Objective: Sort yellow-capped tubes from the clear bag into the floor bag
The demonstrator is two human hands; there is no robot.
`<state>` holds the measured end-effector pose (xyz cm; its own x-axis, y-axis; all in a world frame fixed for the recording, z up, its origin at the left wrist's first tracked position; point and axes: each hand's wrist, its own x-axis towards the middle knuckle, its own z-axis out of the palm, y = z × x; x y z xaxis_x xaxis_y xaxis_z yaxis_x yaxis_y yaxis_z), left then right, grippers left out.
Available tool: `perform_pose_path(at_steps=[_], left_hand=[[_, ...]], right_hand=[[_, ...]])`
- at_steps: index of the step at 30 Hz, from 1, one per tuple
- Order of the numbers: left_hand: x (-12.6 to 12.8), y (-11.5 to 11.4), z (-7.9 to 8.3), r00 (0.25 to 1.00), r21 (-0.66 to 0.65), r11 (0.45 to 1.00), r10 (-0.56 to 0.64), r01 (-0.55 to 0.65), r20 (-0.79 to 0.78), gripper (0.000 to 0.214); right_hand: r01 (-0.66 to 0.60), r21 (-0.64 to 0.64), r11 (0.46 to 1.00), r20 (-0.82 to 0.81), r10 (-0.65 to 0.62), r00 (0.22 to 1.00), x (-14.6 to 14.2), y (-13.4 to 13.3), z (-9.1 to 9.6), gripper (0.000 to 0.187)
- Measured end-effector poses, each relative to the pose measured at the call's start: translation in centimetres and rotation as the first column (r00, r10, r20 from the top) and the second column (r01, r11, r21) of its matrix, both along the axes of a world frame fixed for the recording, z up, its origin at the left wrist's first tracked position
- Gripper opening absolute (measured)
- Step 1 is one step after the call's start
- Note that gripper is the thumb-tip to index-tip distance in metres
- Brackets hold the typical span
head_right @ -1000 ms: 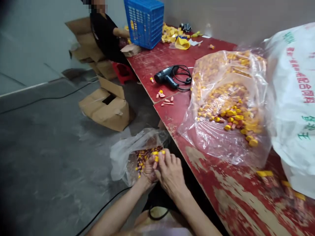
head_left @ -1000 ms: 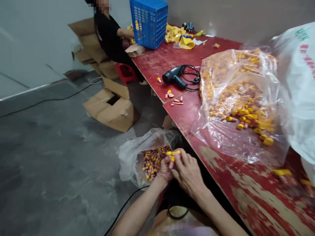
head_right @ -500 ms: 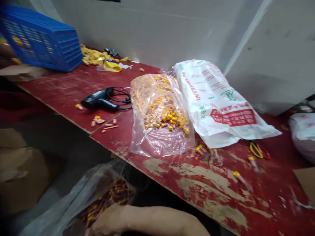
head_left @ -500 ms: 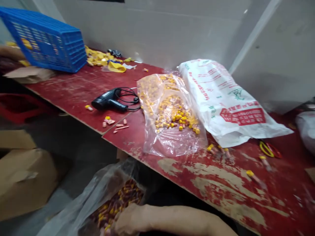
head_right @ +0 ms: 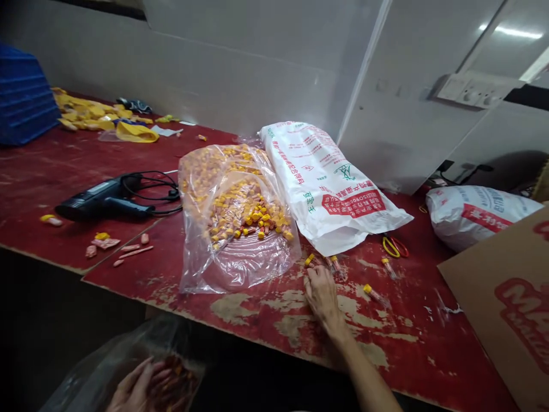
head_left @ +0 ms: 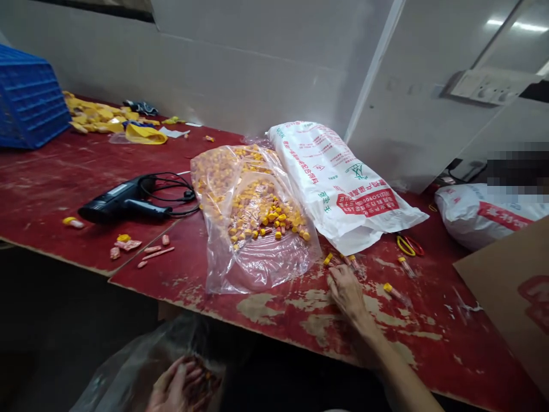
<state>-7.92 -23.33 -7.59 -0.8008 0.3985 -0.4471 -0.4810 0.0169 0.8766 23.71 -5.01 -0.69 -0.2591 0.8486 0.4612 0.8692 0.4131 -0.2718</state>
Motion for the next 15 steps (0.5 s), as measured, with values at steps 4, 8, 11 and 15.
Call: perform_pose_path(at_steps=[4, 8, 11, 15], left_hand=[[6.4, 3.6, 5.4, 0.968, 0.091, 0.972, -0.204, 0.219, -0.143, 0.048], [12.6, 6.8, 8.3, 0.871, 0.165, 0.858, -0.463, 0.487, -0.164, 0.050], [16.1, 8.8, 8.8, 0.767, 0.189, 0.743, -0.622, 0.642, -0.158, 0.045], [18.8, 10.4, 8.5, 0.615, 0.260, 0.593, -0.789, 0.762, -0.002, 0.040]], right_hand=[[0.194, 0.007, 0.981, 0.226, -0.191, 0.955, 0.7, 2.4, -0.8, 0.021], [0.188, 0.015, 0.982, 0.244, -0.186, 0.952, 0.0, 3.0, -1.5, 0.018], [0.122, -0.022, 0.992, 0.250, -0.113, 0.962, 0.8, 2.9, -1.8, 0.020], [-0.038, -0.194, 0.980, 0.185, 0.075, 0.980, 3.7, 1.6, -0.6, 0.019]])
